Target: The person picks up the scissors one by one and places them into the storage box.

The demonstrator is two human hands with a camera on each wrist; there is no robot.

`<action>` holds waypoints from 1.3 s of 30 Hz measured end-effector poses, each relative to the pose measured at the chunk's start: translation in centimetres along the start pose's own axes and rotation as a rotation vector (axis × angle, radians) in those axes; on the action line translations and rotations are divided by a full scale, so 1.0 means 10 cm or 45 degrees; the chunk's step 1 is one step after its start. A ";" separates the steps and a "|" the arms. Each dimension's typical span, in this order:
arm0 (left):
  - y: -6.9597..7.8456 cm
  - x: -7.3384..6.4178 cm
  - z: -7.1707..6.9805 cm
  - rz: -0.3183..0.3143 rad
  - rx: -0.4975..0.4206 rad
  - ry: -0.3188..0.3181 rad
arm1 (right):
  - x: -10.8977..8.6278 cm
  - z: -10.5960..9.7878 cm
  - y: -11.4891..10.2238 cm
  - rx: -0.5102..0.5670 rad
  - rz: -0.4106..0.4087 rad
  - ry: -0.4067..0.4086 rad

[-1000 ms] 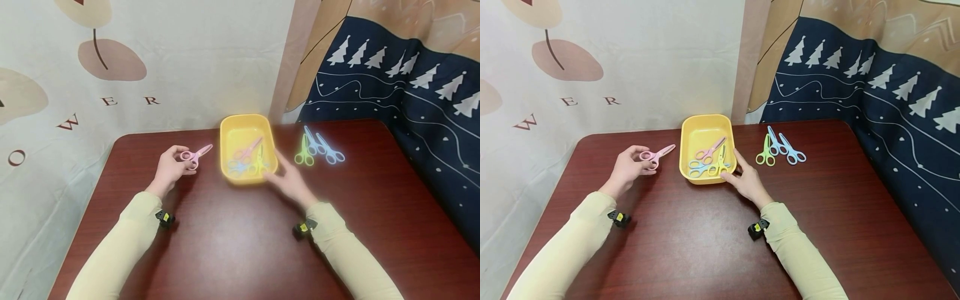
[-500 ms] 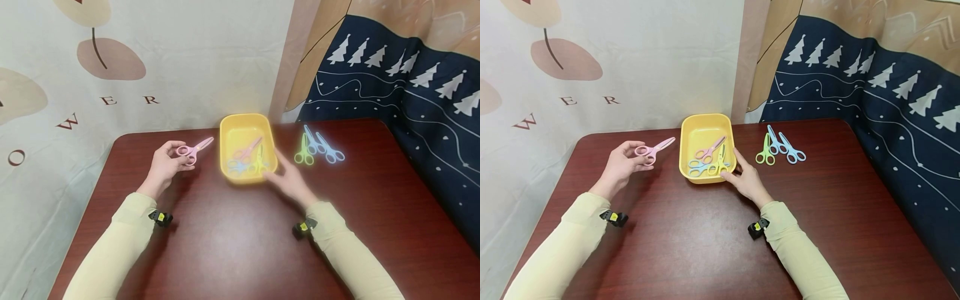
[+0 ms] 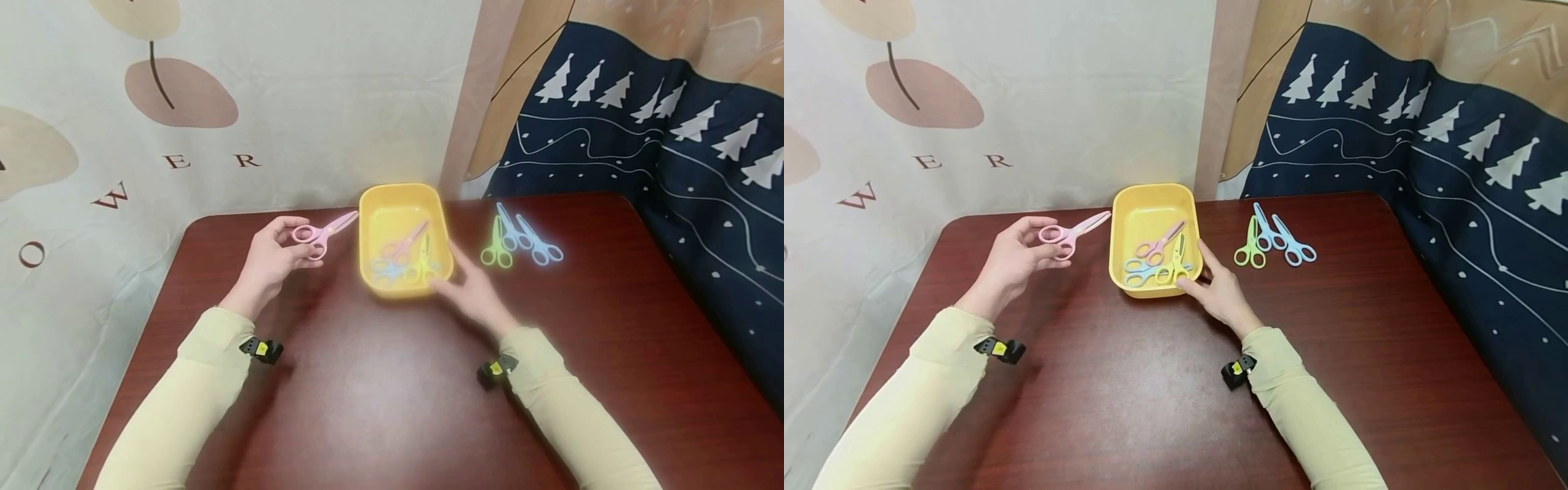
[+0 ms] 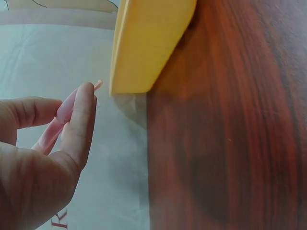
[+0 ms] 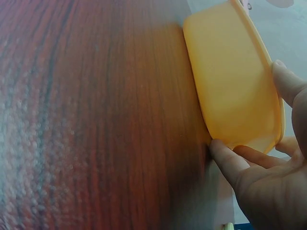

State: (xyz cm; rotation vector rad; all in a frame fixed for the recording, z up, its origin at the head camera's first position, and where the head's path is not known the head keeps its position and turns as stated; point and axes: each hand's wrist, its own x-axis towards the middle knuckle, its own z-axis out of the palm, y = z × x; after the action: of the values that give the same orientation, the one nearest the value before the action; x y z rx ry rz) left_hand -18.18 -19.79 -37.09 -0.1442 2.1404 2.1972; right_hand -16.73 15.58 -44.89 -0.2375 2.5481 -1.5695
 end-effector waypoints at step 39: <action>0.33 0.24 0.56 -0.049 0.215 -0.214 | -0.01 0.01 -0.02 -0.016 -0.013 0.011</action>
State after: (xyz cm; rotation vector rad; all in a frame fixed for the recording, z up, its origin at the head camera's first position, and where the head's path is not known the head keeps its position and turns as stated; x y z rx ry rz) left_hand -21.06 -14.35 -33.92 0.0091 2.1966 1.9221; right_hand -16.62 15.43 -44.78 -0.2452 2.5680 -1.5621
